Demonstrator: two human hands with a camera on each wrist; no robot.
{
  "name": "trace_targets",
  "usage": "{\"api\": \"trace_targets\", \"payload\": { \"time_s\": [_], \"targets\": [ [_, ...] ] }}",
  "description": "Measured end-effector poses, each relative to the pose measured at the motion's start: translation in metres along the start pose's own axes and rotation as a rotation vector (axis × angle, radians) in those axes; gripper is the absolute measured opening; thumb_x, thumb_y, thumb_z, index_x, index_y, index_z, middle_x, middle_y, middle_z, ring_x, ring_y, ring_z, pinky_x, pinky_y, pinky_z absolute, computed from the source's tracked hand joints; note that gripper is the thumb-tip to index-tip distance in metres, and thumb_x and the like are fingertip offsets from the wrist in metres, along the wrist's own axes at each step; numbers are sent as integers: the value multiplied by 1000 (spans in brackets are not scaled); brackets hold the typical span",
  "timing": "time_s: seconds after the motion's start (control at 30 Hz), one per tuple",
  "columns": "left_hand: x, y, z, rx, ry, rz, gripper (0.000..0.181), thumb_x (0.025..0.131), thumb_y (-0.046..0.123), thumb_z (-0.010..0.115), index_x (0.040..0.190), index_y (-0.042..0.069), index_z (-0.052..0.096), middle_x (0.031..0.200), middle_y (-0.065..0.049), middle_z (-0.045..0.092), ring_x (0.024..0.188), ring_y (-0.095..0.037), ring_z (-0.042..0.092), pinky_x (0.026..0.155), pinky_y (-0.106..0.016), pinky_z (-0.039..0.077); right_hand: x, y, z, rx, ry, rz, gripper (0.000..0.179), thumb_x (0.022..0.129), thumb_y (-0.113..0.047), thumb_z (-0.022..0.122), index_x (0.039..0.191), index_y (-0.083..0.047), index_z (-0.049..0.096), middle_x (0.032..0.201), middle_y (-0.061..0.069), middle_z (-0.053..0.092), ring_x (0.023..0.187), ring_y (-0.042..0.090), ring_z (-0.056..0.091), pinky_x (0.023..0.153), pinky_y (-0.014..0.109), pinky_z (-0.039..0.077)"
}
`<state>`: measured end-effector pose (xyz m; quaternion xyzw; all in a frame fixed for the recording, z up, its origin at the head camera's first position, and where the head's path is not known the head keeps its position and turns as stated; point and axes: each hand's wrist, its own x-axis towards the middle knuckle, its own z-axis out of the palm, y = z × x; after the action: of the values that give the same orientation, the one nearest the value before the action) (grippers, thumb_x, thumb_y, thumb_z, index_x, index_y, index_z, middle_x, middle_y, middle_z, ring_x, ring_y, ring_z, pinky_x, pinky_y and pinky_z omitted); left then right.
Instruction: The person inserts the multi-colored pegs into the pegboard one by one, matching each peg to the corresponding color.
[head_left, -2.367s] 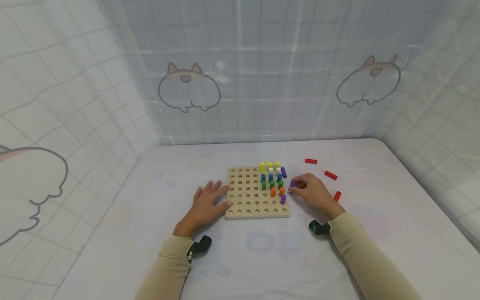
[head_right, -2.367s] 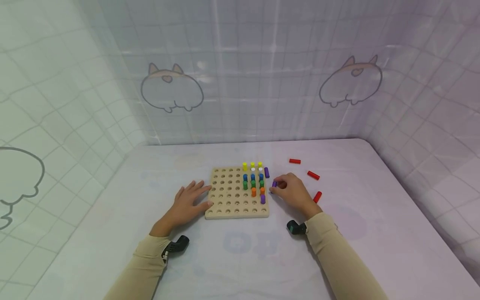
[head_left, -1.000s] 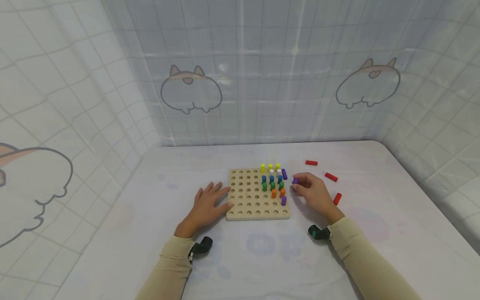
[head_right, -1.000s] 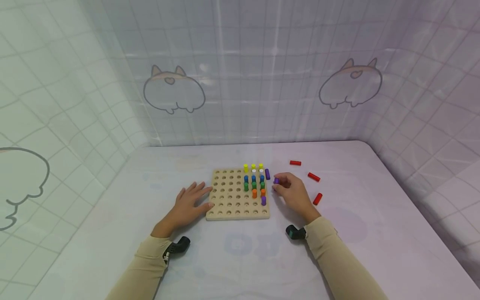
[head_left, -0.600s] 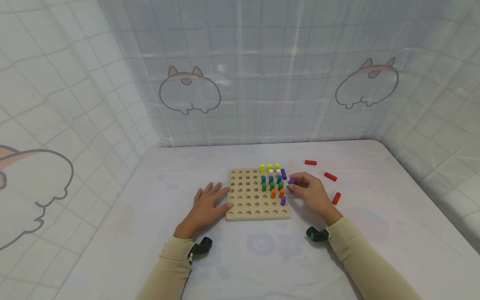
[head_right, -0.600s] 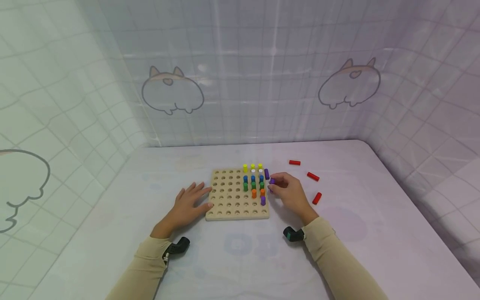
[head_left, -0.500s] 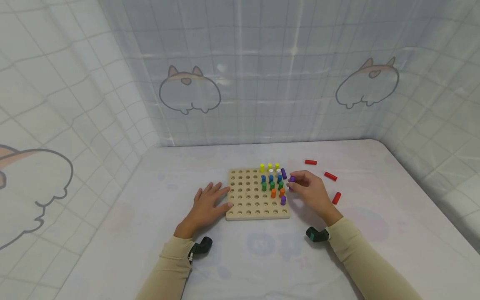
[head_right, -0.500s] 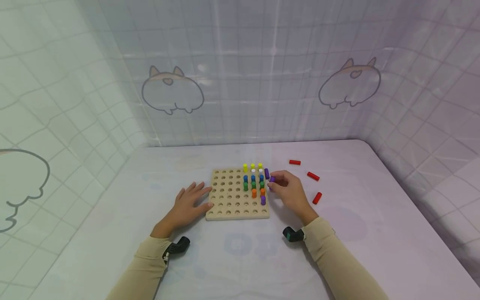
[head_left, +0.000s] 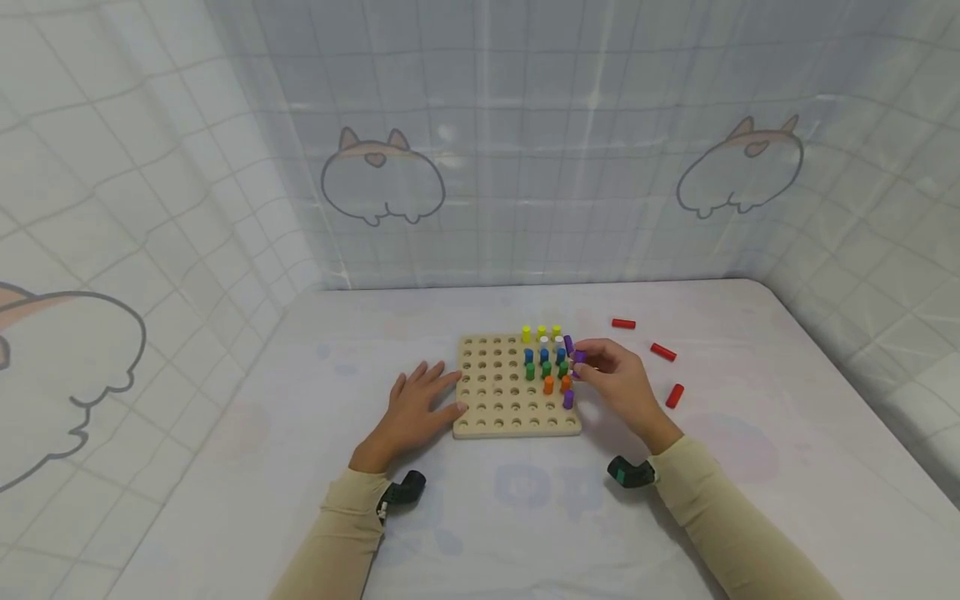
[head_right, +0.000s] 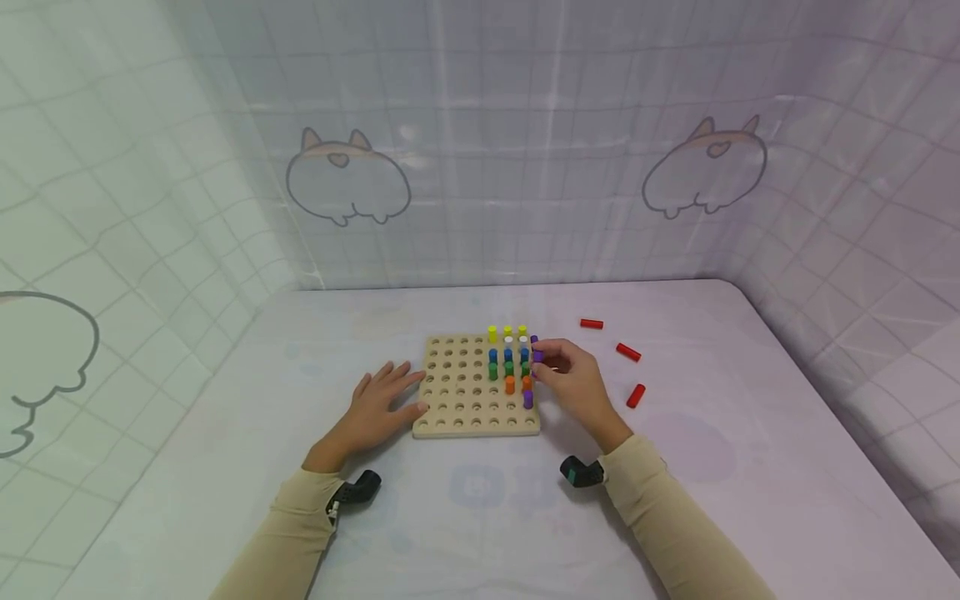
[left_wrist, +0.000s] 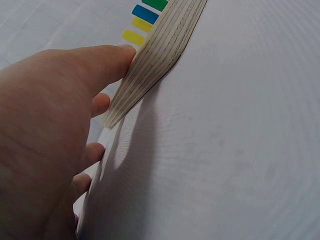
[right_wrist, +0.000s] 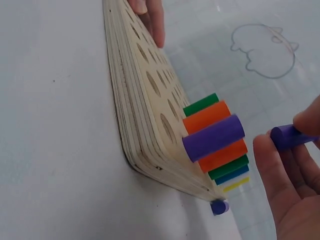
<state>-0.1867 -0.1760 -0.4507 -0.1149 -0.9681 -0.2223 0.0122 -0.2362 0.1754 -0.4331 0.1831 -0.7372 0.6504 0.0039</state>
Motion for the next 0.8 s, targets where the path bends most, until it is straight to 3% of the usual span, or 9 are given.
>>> {"api": "trace_targets", "payload": {
  "time_s": [0.4,0.6,0.8],
  "targets": [
    [-1,2,-2,-3,0,-1,64,96,54,59,151,22,49,160,-13,33,151,-39,15,116,-65,3,0,-3,7,-105,-61,-29,29,94,-5,69,122,1,64,119,18,66,105,27,63,88,21,53],
    [-1,1,-1,-8,-1,5,64,97,55,57,151,22,48,161,-12,32,151,-38,14,116,-65,3,-1,-2,9,-113,-100,-33,26,95,-7,70,120,-2,67,112,8,69,100,25,65,85,25,55],
    [-1,1,-1,0,-6,-3,64,97,55,57,151,24,48,161,-11,32,151,-37,14,116,-64,2,-2,-4,13,-93,-132,-43,24,95,-7,70,118,-4,68,112,7,69,100,24,67,85,26,56]
  ]
}}
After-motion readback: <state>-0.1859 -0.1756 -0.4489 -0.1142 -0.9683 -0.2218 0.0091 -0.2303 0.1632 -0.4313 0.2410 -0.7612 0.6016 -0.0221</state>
